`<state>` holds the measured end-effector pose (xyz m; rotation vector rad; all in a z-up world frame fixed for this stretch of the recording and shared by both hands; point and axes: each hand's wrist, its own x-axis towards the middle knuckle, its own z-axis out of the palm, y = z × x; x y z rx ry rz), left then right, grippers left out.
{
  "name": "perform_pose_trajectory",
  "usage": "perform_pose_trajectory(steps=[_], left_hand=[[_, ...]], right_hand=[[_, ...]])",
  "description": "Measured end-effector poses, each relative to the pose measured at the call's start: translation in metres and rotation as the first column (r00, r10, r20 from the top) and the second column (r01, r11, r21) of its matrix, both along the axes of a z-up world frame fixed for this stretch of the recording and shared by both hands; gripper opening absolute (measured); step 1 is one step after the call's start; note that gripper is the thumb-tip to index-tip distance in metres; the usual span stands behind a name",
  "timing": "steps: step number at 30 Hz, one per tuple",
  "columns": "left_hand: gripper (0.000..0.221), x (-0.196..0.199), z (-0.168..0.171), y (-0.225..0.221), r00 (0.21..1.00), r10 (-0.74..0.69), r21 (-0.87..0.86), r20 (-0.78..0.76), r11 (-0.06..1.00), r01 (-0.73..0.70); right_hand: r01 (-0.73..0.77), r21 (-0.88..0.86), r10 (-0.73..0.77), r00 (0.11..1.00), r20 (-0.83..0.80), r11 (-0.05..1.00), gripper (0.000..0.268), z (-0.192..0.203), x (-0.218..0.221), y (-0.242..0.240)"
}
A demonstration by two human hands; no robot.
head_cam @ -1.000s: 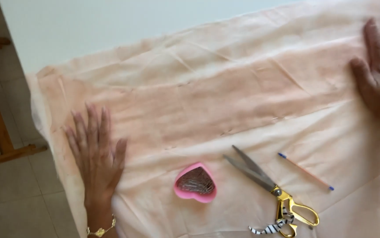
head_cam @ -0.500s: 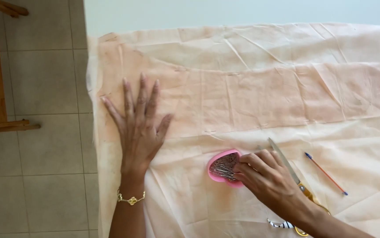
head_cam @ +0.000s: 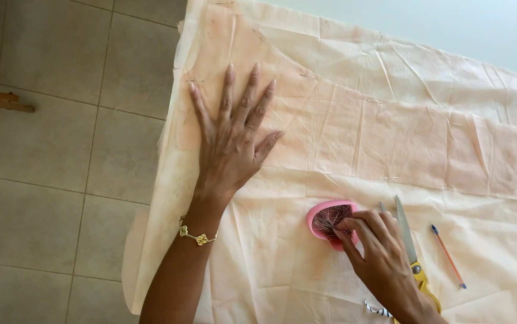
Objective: Pinning multiple layers of sheer peach fabric together on a work table to prepare for sewing.
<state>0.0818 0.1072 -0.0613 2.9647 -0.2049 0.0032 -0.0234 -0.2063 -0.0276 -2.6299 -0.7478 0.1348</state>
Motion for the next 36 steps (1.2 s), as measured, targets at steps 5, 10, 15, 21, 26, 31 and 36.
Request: perform_pose_trajectory(steps=[5, 10, 15, 21, 26, 31, 36], left_hand=[[0.077, 0.001, -0.001, 0.0, 0.998, -0.017, -0.074, 0.068, 0.997, 0.022], [0.077, 0.001, -0.001, 0.001, 0.998, -0.023, -0.065, 0.063, 0.998, 0.027], [0.076, 0.001, 0.001, 0.001, 0.999, -0.026, -0.072, 0.042, 0.997, 0.029], [0.076, 0.001, 0.003, 0.0, 0.999, -0.022, -0.068, 0.024, 0.997, 0.023], [0.077, 0.001, 0.004, 0.0, 0.999, -0.029, -0.088, 0.036, 0.996, 0.032], [0.077, 0.0, 0.0, 0.0, 0.998, -0.03, -0.067, 0.046, 0.997, 0.033], [0.076, 0.001, 0.002, -0.001, 0.998, -0.031, -0.096, 0.056, 0.995, 0.036]], right_hand=[[0.097, 0.119, -0.103, 0.994, 0.044, 0.988, 0.006, 0.007, -0.003, 0.001], [0.225, 0.102, -0.22, 0.974, -0.06, 0.969, 0.002, 0.018, -0.006, 0.005], [0.319, 0.054, -0.303, 0.933, -0.195, 0.946, 0.003, 0.013, -0.013, 0.0], [0.35, 0.056, -0.33, 0.917, -0.226, 0.935, 0.018, 0.015, -0.01, -0.001], [0.289, 0.193, -0.239, 0.939, -0.247, 0.938, 0.027, 0.034, 0.002, 0.004], [0.271, 0.289, -0.208, 0.951, -0.229, 0.918, 0.007, 0.035, 0.007, 0.004], [0.331, 0.295, -0.257, 0.93, -0.263, 0.896, 0.006, 0.028, 0.004, -0.001]])
